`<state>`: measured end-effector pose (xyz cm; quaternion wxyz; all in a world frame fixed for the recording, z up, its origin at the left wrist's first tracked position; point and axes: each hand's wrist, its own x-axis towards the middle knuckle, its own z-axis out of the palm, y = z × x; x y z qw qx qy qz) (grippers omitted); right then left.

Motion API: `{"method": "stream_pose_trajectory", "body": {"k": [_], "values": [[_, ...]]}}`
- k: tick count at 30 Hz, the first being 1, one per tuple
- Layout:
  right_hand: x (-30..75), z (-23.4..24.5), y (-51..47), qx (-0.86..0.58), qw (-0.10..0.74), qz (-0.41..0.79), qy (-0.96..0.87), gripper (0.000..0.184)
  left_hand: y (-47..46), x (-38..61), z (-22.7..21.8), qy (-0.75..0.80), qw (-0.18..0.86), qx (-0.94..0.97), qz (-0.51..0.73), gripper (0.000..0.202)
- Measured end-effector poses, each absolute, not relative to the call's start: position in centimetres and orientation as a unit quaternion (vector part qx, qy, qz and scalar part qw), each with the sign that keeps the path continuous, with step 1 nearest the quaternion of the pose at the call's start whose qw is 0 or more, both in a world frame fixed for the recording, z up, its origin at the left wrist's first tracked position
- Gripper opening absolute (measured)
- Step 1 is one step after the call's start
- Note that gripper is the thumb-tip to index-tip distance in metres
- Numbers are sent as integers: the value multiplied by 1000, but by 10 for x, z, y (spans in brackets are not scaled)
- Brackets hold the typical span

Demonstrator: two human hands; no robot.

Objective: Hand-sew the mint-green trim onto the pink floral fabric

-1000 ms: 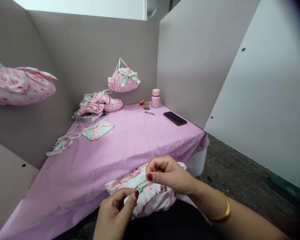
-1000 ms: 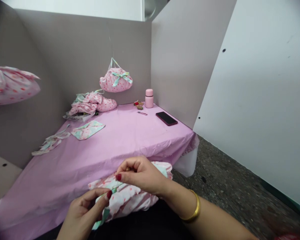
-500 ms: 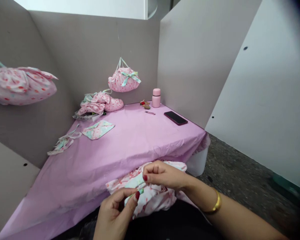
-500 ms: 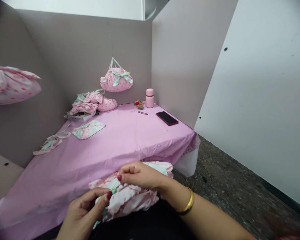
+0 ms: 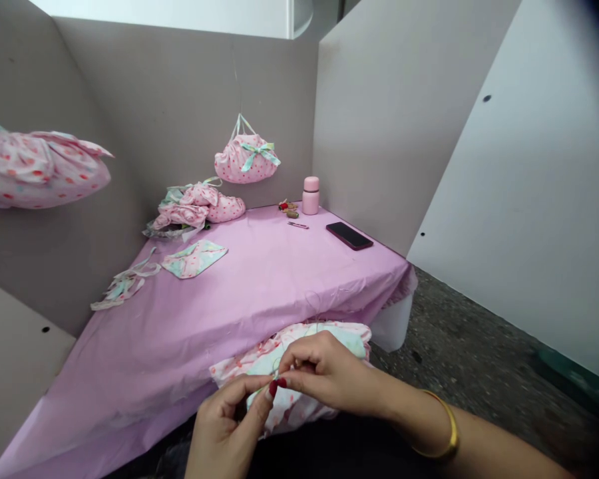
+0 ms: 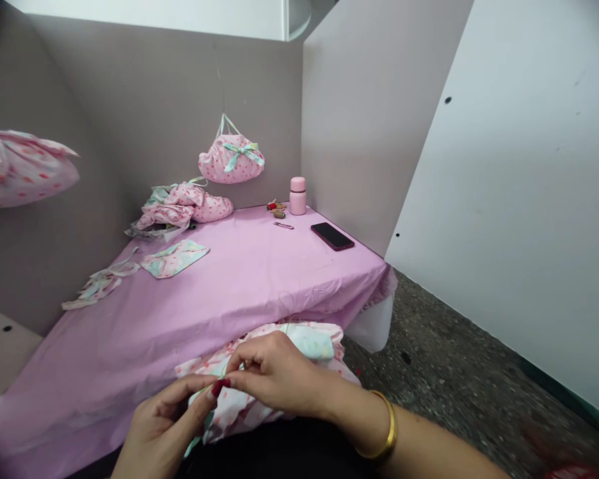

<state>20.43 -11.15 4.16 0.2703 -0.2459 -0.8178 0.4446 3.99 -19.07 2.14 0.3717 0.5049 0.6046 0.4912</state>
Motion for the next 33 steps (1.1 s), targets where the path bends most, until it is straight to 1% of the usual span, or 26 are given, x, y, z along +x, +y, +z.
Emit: {"method": "stream_pose_trajectory", "body": {"k": [3,8,10,12,15,21,27,33], "values": [[205,45,-115,-236,293,390,-840,14,-190,38,21,587,384,510,497,14],[204,44,-117,-219,315,340,-859,18,-191,40,24,584,401,483,515,13],[205,43,-118,-226,309,337,-860,19,-192,42,25,588,404,468,522,16],[206,43,-120,-250,299,341,-855,15,-192,43,24,597,405,453,525,19],[209,44,-124,-290,299,337,-844,16,-192,42,22,617,395,428,529,23],[208,44,-130,-298,307,341,-837,9,-192,40,21,629,383,437,516,26],[205,42,-130,-279,270,281,-878,25,-192,41,20,629,389,434,514,28],[205,41,-133,-270,262,280,-883,26,-191,41,20,620,404,439,509,25]]}}
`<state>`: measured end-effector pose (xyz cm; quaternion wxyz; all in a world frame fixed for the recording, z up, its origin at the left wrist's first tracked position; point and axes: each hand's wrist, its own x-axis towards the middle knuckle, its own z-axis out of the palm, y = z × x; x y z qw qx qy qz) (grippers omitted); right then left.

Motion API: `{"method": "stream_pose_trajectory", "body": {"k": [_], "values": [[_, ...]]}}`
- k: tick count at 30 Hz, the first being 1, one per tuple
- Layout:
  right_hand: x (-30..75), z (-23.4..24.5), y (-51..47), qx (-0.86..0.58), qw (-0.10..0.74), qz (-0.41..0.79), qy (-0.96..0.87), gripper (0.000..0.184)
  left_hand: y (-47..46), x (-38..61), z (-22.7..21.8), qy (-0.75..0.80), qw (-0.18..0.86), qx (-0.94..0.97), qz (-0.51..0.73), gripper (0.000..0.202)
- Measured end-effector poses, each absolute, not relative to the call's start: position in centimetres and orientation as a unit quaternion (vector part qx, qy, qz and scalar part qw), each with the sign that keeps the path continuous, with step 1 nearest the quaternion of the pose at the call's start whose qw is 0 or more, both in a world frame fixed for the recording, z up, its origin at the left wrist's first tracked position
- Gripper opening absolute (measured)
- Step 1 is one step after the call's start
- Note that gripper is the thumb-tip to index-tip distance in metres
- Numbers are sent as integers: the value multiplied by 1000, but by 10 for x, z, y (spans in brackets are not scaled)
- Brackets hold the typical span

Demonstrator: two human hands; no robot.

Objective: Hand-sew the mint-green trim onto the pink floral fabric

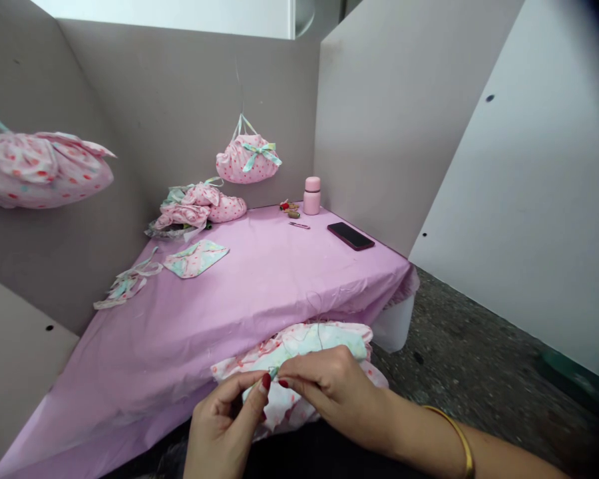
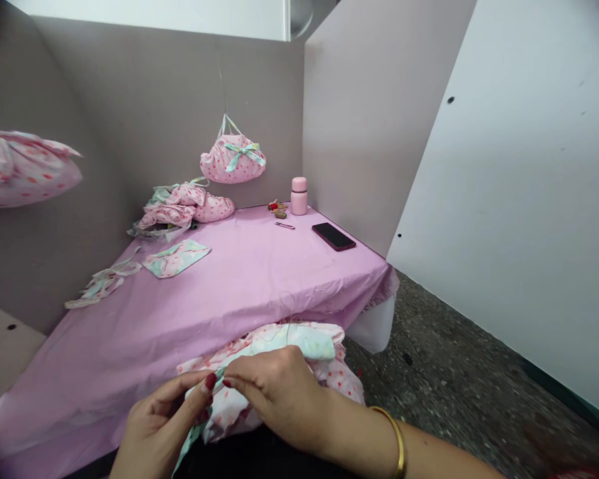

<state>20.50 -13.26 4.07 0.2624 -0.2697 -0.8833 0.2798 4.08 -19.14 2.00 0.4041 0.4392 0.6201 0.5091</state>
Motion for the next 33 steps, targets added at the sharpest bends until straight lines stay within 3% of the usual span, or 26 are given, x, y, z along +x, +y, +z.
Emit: {"method": "stream_pose_trajectory", "body": {"k": [25,33], "values": [[205,40,-134,-275,233,241,-901,23,-191,38,15,617,393,453,509,26],[206,45,-137,-307,245,255,-884,32,-190,32,16,579,202,620,490,11]]}}
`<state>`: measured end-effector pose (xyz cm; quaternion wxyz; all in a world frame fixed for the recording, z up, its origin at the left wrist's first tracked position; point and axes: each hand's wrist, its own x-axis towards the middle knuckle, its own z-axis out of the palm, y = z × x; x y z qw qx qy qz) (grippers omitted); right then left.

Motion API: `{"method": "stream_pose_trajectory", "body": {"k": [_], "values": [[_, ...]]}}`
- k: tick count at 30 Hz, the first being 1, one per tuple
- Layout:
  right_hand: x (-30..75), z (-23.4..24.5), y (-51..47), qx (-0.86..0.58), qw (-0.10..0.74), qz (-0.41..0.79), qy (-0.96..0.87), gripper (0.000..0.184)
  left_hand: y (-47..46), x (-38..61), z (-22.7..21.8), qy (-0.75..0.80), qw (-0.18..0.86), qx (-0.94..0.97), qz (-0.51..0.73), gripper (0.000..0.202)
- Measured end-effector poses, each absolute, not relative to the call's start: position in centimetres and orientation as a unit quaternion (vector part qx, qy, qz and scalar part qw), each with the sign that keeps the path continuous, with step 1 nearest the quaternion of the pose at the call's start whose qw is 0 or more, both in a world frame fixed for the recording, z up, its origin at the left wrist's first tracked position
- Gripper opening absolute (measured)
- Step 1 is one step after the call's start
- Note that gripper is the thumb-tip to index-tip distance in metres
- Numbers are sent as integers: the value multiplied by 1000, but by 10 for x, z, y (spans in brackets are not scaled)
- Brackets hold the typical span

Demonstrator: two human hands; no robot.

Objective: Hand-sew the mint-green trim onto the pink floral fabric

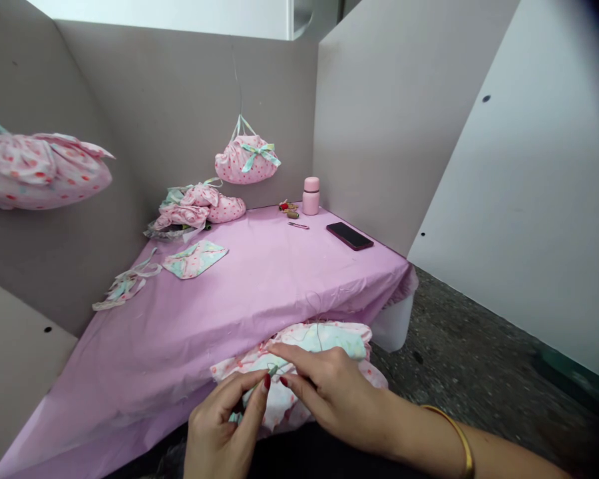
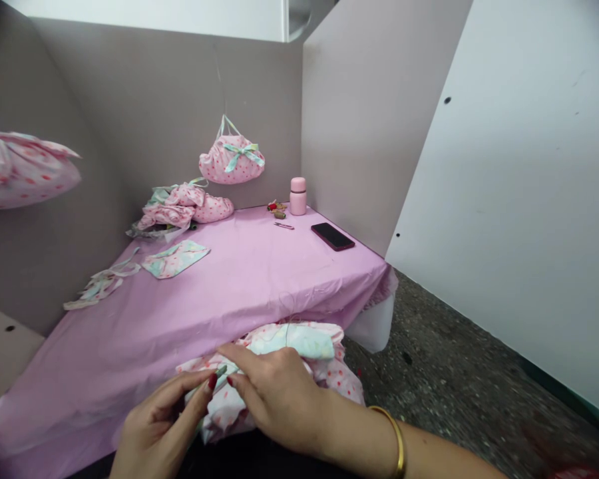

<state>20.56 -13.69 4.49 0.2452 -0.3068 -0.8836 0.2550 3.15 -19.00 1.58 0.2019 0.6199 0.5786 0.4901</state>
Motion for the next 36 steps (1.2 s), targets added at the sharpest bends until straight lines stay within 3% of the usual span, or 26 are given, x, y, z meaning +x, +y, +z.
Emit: {"method": "stream_pose_trajectory", "body": {"k": [21,28,32,36], "values": [[203,40,-136,-300,238,264,-885,22,-193,32,20,546,55,700,456,9],[195,37,-131,-257,314,504,-763,28,-195,32,19,540,81,699,462,13],[187,27,-126,-216,280,705,-615,37,-194,34,19,528,127,697,467,15],[188,26,-121,-191,249,762,-567,54,-193,32,18,550,176,663,476,14]]}}
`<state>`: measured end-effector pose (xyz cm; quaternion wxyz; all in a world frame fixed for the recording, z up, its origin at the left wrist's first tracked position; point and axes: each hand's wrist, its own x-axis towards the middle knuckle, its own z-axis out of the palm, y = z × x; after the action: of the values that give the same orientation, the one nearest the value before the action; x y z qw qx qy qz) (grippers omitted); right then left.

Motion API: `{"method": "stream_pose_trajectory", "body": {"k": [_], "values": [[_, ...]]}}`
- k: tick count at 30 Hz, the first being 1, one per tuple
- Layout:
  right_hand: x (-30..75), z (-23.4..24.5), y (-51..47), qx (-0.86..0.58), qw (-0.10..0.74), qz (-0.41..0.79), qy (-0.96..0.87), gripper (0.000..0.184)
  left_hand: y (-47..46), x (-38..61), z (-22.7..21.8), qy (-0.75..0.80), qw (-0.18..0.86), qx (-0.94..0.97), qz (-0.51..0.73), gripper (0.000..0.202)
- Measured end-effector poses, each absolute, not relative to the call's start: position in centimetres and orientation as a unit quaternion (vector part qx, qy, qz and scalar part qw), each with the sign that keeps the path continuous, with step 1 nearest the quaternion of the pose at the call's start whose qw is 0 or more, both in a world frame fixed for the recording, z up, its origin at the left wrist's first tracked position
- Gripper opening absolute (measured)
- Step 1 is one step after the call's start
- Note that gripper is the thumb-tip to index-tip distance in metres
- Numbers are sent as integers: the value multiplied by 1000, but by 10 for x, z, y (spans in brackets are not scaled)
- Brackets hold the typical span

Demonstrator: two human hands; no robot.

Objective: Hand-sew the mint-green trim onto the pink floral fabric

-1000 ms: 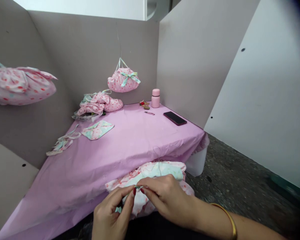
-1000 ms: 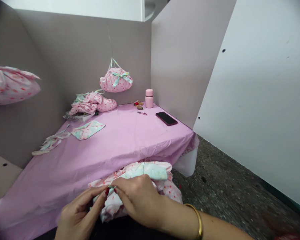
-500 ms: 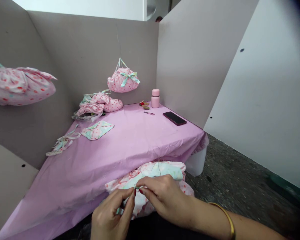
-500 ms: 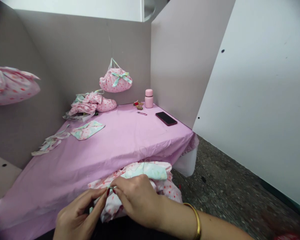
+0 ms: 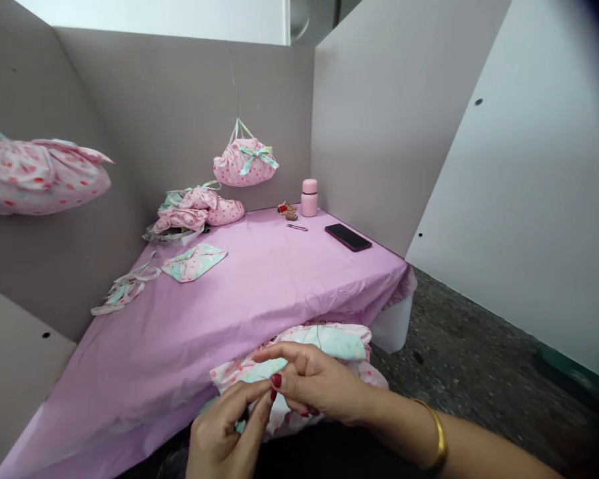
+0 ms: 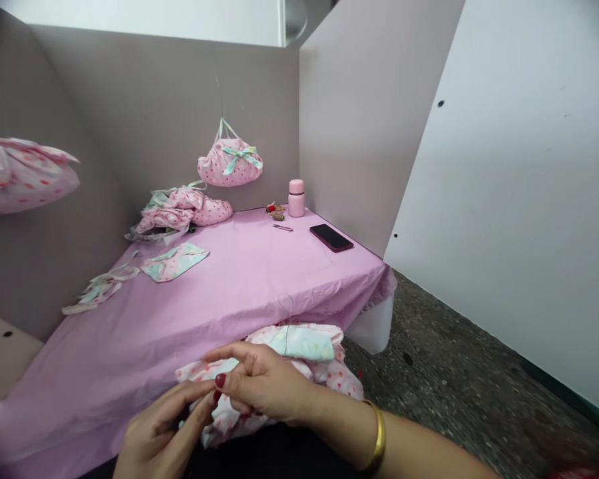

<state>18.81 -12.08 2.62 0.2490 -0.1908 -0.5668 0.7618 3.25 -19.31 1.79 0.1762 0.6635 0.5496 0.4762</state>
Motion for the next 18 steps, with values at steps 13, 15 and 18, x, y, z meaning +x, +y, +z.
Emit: {"method": "stream_pose_trajectory", "body": {"k": [13,15,18], "values": [[203,31,-111,-272,258,685,-625,33,-191,27,16,592,201,630,461,11],[201,33,-118,-268,262,684,-625,33,-192,29,16,615,196,608,463,11],[196,27,-128,-256,218,713,-615,31,-191,34,16,634,255,529,503,16]]}}
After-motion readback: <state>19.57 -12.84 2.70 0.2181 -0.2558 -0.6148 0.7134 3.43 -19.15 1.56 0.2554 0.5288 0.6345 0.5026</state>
